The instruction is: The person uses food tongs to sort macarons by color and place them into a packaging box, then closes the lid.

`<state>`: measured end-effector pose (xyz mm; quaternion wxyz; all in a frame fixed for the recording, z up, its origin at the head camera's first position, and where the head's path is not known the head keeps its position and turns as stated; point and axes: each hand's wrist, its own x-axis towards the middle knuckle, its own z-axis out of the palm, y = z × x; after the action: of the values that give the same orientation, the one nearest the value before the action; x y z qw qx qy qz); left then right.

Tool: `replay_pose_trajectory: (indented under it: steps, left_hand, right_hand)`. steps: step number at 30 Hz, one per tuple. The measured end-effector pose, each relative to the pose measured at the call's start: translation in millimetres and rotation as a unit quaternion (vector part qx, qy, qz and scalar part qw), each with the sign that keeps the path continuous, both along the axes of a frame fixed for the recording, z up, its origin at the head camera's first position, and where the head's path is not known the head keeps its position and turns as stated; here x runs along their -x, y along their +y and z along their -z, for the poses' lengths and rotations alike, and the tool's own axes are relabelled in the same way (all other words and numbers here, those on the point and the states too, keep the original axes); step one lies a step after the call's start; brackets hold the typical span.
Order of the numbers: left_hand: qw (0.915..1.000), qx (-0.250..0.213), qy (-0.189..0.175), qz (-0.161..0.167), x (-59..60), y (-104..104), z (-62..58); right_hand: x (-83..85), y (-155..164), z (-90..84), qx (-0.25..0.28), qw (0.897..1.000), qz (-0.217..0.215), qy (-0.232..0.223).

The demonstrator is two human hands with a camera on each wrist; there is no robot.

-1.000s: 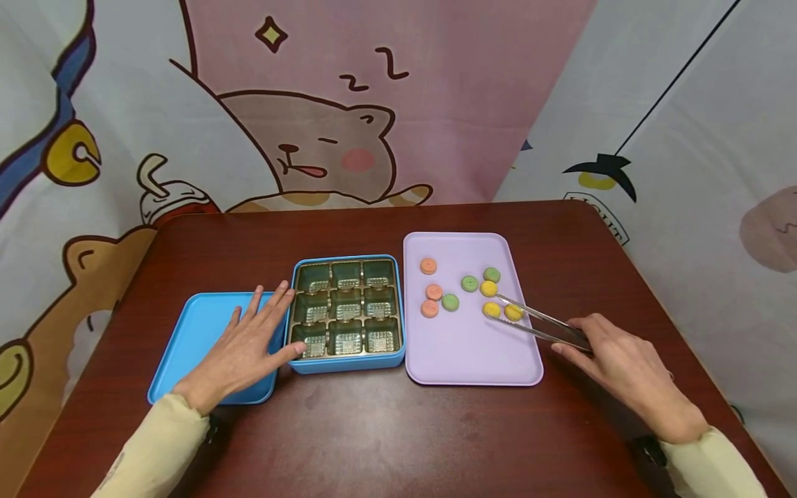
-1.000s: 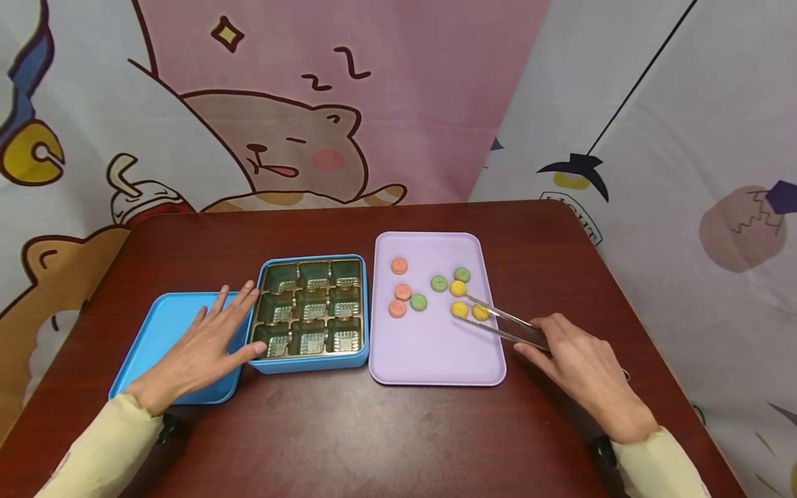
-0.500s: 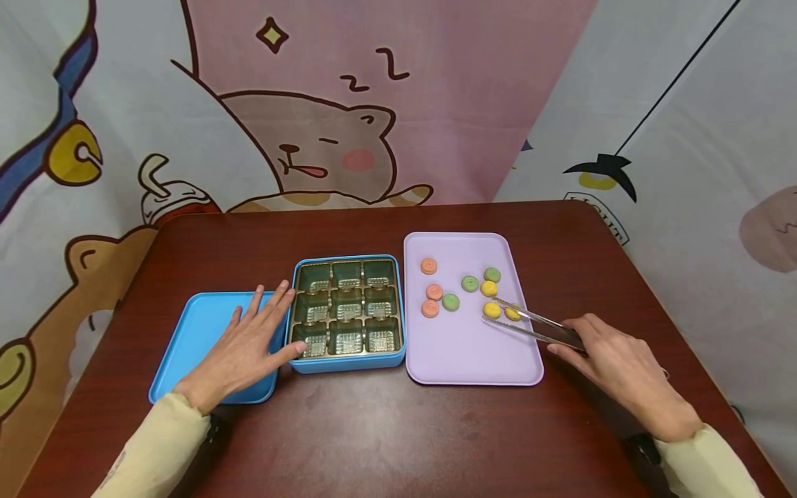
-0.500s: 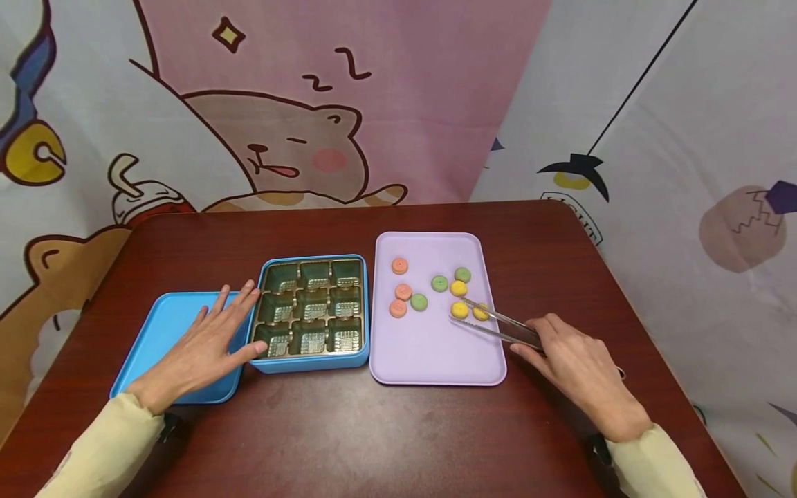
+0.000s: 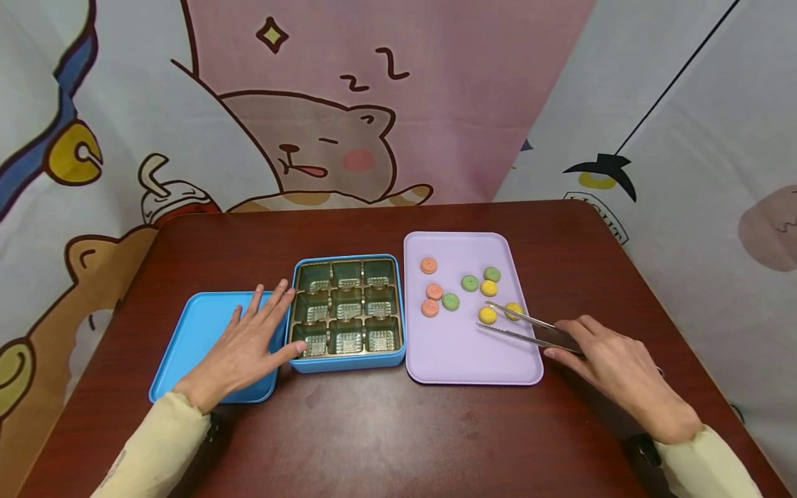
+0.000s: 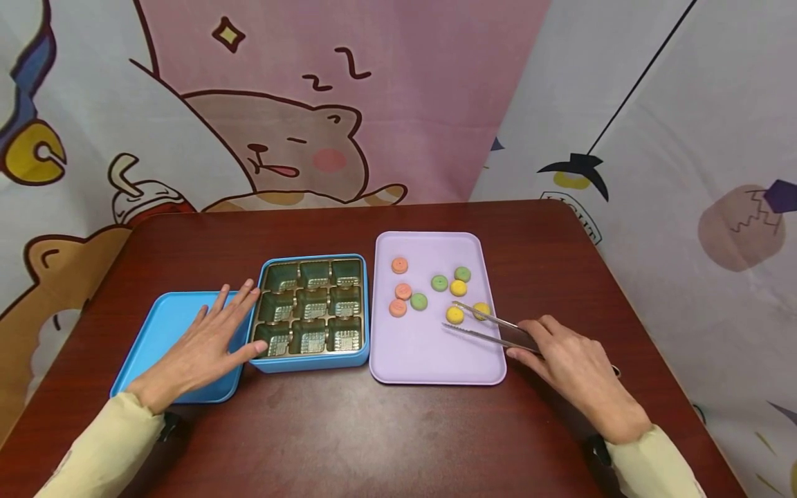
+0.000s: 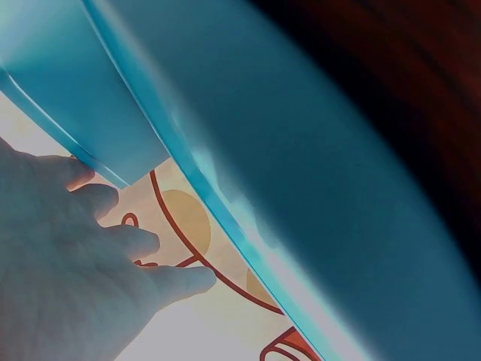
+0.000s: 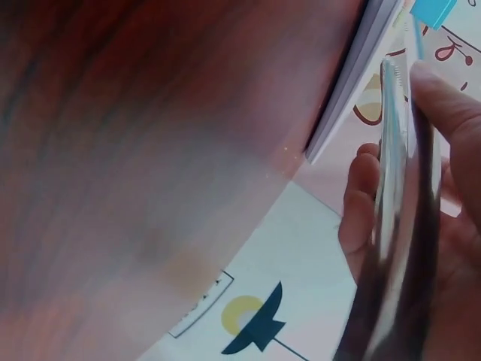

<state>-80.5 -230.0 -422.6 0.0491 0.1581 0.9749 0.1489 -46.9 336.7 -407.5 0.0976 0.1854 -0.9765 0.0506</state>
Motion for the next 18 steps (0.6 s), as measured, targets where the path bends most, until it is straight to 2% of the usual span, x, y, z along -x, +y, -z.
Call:
replay_pose_trajectory:
  steps: [5,12,18]
  left_hand:
    - [1.0,0.0,0.0,0.001,0.3,0,0.1]
    - [1.0,0.003,0.0,0.001,0.6,0,-1.3]
    - [1.0,0.007,-0.002,0.003,0.4,0,-2.2]
  right_hand:
    - [-1.2,0,-3.2,-0.014,1.0,0.017,-0.011]
    - [2.8,6,2.6,0.0,0.999,-0.001,0.038]
    - [2.4,11,6.1,0.002,0.999,-0.01,0.049]
